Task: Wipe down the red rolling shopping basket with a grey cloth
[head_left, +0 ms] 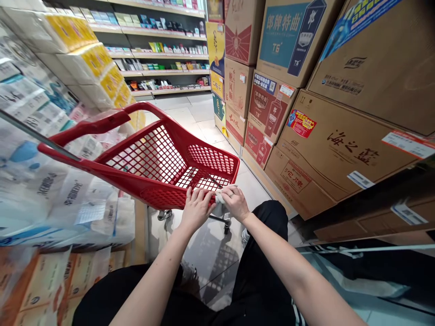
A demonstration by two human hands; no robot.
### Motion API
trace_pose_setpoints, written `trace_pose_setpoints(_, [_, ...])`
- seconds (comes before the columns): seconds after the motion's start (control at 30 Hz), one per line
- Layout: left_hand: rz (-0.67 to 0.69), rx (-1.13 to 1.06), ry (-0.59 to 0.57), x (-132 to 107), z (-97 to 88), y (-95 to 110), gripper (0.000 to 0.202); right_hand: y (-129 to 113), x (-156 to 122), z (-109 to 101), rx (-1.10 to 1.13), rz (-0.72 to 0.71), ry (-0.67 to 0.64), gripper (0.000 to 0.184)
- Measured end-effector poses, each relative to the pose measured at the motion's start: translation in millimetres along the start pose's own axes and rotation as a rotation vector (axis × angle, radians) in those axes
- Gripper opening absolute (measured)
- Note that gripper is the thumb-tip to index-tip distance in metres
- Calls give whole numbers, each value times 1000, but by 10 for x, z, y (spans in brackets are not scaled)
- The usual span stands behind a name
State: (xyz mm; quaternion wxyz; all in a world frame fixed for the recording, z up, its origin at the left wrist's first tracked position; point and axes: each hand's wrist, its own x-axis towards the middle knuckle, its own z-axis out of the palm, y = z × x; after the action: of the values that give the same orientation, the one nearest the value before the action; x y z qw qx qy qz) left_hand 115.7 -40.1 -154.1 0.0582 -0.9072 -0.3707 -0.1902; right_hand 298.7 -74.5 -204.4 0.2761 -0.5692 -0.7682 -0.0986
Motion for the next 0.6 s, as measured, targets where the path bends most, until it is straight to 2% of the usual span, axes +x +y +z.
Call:
trace_pose_setpoints(0.17, [19, 44, 2, 20, -1, 43, 31, -7, 127, -30, -64, -19, -81, 21])
trace_pose_setpoints(0.33, [87, 77, -35, 86, -58, 13, 29, 18, 119, -75, -85, -35, -121, 21])
trace_pose_setpoints(0.47, [133, 65, -74, 149, -98, 18, 33, 151, 100, -189, -81, -105, -178, 12])
trace_pose_setpoints(0.6, [120, 42, -53, 173, -59, 101, 38, 304, 133, -289, -67, -146, -229, 12])
